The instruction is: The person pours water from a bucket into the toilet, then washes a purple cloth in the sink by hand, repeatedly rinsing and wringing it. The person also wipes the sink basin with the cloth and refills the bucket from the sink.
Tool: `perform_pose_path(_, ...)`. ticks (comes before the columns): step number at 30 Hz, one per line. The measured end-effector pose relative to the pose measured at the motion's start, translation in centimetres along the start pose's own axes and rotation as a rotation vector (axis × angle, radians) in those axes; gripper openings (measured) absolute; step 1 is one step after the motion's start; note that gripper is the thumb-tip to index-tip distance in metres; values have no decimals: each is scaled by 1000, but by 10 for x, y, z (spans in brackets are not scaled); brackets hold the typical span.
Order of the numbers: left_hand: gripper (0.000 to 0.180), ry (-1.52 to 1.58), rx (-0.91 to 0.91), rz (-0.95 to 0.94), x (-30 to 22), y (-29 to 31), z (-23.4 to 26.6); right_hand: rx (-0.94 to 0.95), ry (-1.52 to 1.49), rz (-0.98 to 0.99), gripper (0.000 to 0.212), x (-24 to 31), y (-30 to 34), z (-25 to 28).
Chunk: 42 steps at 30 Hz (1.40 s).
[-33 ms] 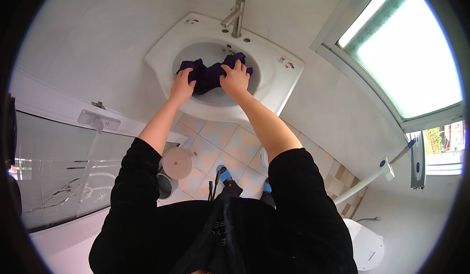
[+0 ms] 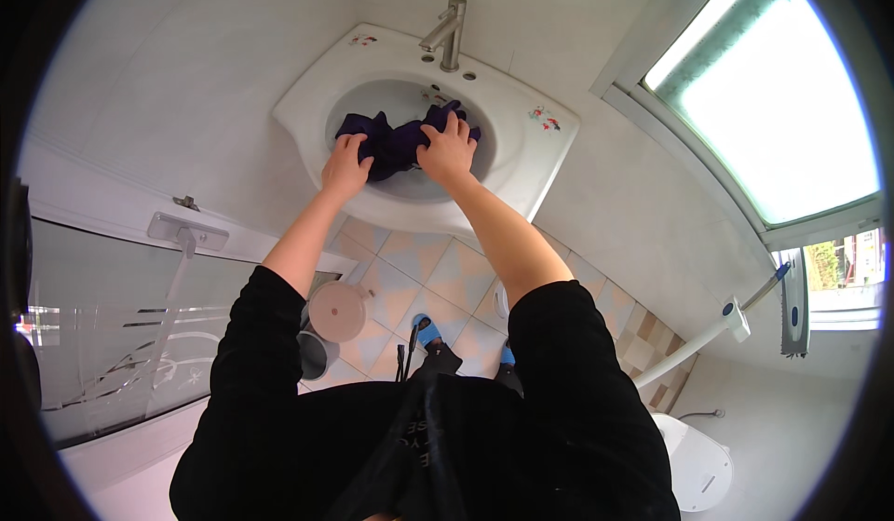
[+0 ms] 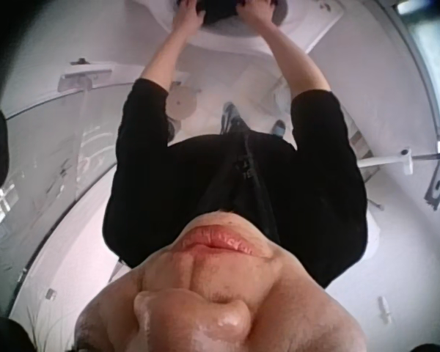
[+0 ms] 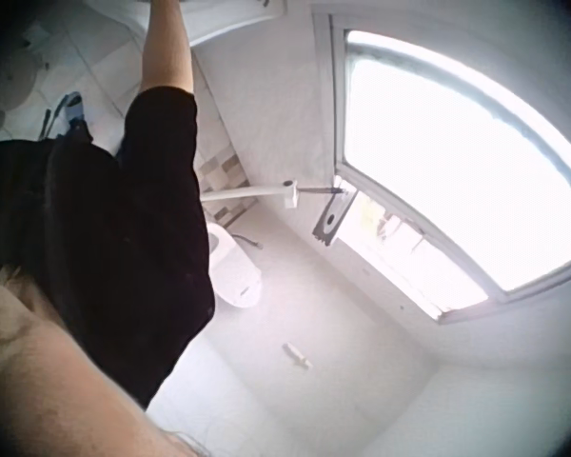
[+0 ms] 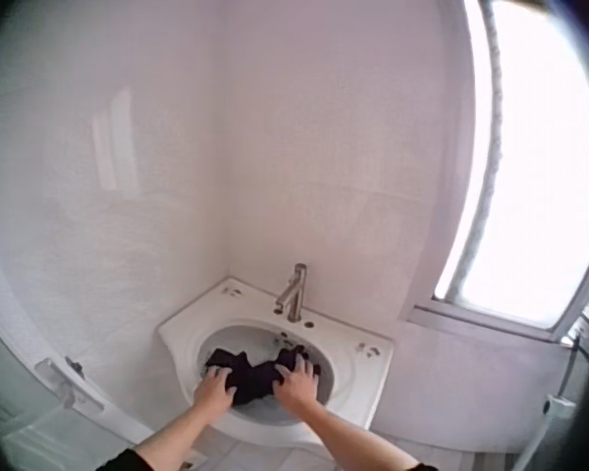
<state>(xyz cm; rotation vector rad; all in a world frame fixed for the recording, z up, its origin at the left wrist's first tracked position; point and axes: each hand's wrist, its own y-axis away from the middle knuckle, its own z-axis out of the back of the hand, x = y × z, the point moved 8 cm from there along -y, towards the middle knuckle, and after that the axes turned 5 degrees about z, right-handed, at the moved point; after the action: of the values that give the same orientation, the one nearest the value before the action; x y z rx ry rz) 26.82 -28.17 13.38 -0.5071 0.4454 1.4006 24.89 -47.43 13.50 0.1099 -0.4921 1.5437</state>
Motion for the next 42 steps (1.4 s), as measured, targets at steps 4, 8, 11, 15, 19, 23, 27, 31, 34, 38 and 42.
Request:
perform_pose_path(4, 47, -307, 0, -152, -3, 17, 7, 117, 81, 3, 41, 0, -4, -29)
perform_pose_path(8, 48, -318, -43, -221, 9, 22, 7, 286, 103, -23, 40, 7, -6, -49)
perform_pose_path(11, 49, -271, -114, -252, 11, 26, 10, 372, 110, -47, 41, 8, -4, -62)
perform_pose_path(15, 51, -229, -157, -267, 7, 29, 12, 443, 173, -59, 43, 8, -1, -74)
perform_pose_path(19, 53, -230, -194, -293, 6, 31, 13, 367, 207, -22, 44, 15, 1, -76)
perform_pose_path(23, 52, -237, -207, -294, 4, 32, 13, 435, 204, -23, 44, 21, 2, -71)
perform_pose_path(27, 52, -221, -226, -315, -4, 34, 12, 447, 176, -29, 43, 20, -6, -47)
perform_pose_path(31, 49, -195, -281, -351, 2, 33, 16, 326, 79, 89, 28, 51, -32, 29)
perform_pose_path(34, 43, -129, -337, -428, 16, 35, 21, 121, 10, 201, 31, 68, -44, 74)
perform_pose_path(38, 33, 86, -441, -424, 26, 59, 62, -76, -21, 402, 19, 46, -14, 92)
perform_pose_path(42, 25, 322, -397, -155, 80, 127, 98, -58, 113, 476, 23, -7, 30, 49)
